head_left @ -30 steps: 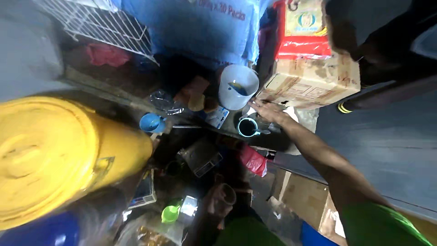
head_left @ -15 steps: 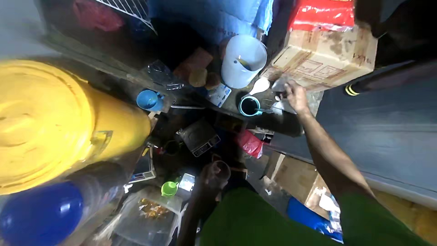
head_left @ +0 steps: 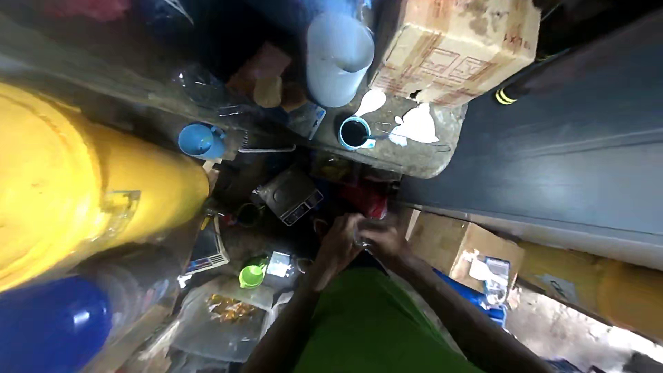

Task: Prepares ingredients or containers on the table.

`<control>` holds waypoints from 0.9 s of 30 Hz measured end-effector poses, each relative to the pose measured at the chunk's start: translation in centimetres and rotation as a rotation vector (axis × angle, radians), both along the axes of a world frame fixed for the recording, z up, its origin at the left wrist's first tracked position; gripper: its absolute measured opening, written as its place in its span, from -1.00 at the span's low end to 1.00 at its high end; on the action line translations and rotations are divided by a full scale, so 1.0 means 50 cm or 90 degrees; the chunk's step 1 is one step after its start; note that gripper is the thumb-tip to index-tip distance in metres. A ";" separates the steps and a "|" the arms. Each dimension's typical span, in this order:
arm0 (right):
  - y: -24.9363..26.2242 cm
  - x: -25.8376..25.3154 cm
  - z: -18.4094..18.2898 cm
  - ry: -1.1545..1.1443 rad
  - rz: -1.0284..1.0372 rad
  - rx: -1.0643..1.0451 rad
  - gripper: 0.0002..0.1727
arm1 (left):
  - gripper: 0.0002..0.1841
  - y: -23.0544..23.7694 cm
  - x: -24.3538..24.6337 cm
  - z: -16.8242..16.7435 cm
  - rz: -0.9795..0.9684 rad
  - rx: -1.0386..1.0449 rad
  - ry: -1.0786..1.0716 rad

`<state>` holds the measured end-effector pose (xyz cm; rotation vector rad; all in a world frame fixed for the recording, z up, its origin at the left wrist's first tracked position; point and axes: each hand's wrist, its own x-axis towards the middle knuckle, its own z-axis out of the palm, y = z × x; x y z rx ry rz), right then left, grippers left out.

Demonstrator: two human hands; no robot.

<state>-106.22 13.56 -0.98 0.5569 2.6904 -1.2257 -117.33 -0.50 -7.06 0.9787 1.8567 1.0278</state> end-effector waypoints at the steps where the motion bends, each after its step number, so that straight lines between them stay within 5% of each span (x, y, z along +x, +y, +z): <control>1: -0.002 -0.014 0.010 -0.079 0.061 0.066 -0.75 | -0.32 -0.003 0.000 0.001 -0.010 0.008 0.006; 7: -0.010 -0.087 0.029 -0.366 0.263 0.172 -0.71 | -0.20 -0.042 0.018 -0.005 0.008 0.016 -0.046; 13: 0.006 -0.140 0.043 -0.230 0.290 -0.060 -0.55 | -0.21 -0.114 -0.004 -0.023 0.162 0.093 -0.120; 17: -0.015 -0.148 0.058 -0.028 0.283 -0.015 -0.58 | -0.23 -0.147 -0.027 -0.021 0.250 0.086 -0.152; 22: -0.089 -0.202 0.080 -0.218 0.470 0.037 -0.28 | -0.18 -0.168 -0.046 -0.025 0.334 0.192 -0.141; 27: -0.134 -0.260 0.054 -0.285 0.558 0.002 -0.33 | -0.24 -0.205 -0.052 0.006 0.368 0.220 -0.145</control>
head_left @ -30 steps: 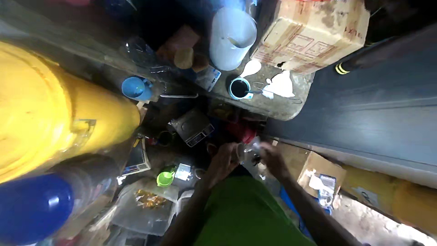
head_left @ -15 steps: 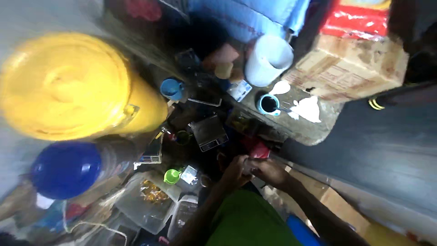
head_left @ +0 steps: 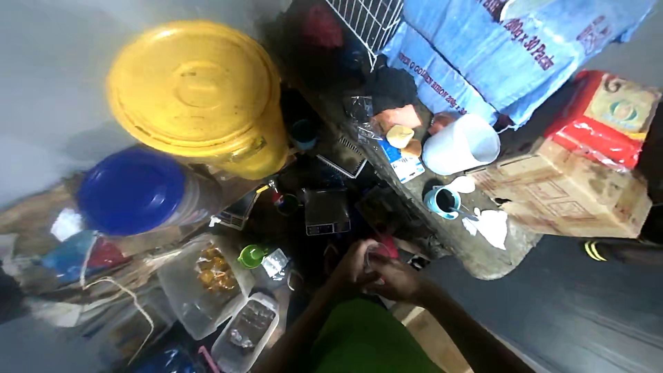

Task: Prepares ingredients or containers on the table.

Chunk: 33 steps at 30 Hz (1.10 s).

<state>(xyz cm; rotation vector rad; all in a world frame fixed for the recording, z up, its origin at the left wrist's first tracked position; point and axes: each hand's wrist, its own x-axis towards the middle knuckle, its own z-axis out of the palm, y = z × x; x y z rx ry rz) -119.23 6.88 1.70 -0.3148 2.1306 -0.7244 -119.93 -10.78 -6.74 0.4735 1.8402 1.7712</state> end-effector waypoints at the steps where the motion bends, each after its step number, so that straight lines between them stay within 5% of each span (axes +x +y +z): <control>1: -0.009 -0.010 -0.003 -0.018 0.018 0.005 -0.33 | -0.26 -0.008 0.001 0.001 0.009 0.004 -0.007; 6: -0.026 -0.059 0.001 0.008 0.059 -0.074 -0.46 | -0.20 -0.054 -0.001 -0.005 0.050 -0.061 -0.062; 12: 0.016 -0.215 0.096 0.102 -0.150 -0.131 -0.58 | -0.09 -0.141 0.000 -0.010 0.127 -0.184 -0.104; 16: 0.003 -0.279 0.083 0.171 -0.134 -0.166 -0.58 | -0.09 -0.182 0.005 0.013 0.226 -0.232 -0.099; 24: -0.111 -0.215 -0.025 0.027 0.110 -0.200 -0.64 | -0.10 -0.221 0.048 -0.035 0.323 -0.245 -0.051; 33: -0.093 -0.139 -0.008 -0.123 0.059 -0.325 -0.68 | -0.08 -0.226 0.081 -0.024 0.342 -0.258 -0.110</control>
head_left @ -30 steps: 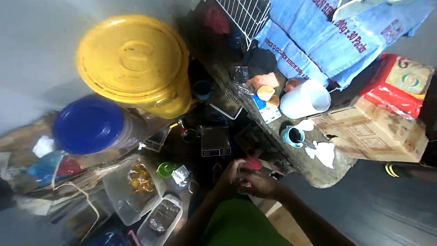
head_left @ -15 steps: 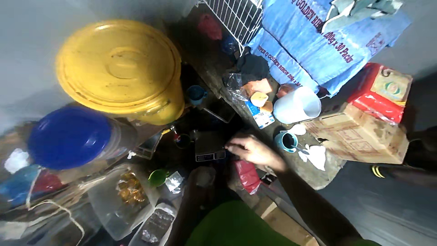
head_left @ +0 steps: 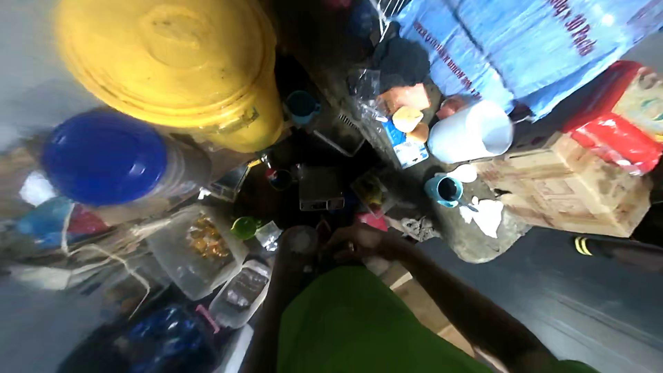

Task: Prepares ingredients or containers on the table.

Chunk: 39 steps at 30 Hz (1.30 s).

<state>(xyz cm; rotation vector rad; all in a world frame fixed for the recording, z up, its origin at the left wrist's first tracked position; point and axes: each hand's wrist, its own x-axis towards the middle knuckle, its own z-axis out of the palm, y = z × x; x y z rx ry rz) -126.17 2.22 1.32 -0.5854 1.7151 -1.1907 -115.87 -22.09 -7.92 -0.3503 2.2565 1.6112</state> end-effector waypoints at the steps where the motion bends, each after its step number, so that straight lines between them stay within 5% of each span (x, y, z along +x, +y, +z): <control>1: -0.001 0.023 -0.016 -0.011 -0.004 -0.060 -0.67 | -0.12 -0.009 0.010 0.000 0.008 0.000 -0.001; 4: -0.020 0.094 -0.063 -0.044 0.027 -0.142 -0.67 | -0.23 -0.045 0.028 -0.027 0.027 -0.016 0.045; 9: -0.077 0.163 -0.096 -0.016 0.098 -0.092 -0.64 | -0.24 -0.094 0.031 -0.022 0.130 0.023 0.115; 14: -0.068 0.265 -0.137 0.022 -0.079 -0.062 -0.67 | -0.28 -0.128 0.016 0.008 0.102 -0.014 0.109; 19: -0.077 0.459 -0.146 -0.036 -0.077 0.193 -0.54 | -0.10 -0.179 0.077 0.019 0.034 -0.090 0.002; 24: -0.129 0.621 -0.156 0.014 -0.257 0.265 -0.53 | -0.15 -0.257 0.175 -0.077 -0.079 -0.054 0.033; 28: -0.167 0.608 -0.130 0.052 -0.480 0.256 -0.40 | -0.22 -0.237 0.221 -0.100 -0.201 0.008 0.029; 31: -0.179 0.555 -0.110 0.038 -0.490 0.272 0.11 | -0.23 -0.168 0.231 -0.077 -0.356 0.046 -0.014; 33: -0.175 0.523 -0.125 0.036 -0.435 0.276 0.29 | -0.24 -0.111 0.232 -0.073 -0.440 0.065 -0.003; 36: -0.154 0.489 -0.181 0.043 -0.430 0.263 0.06 | -0.27 -0.024 0.234 -0.090 -0.444 0.055 0.069; 39: -0.096 0.445 -0.271 -0.083 -0.576 0.178 -0.31 | -0.15 0.037 0.234 -0.151 -0.317 0.010 0.033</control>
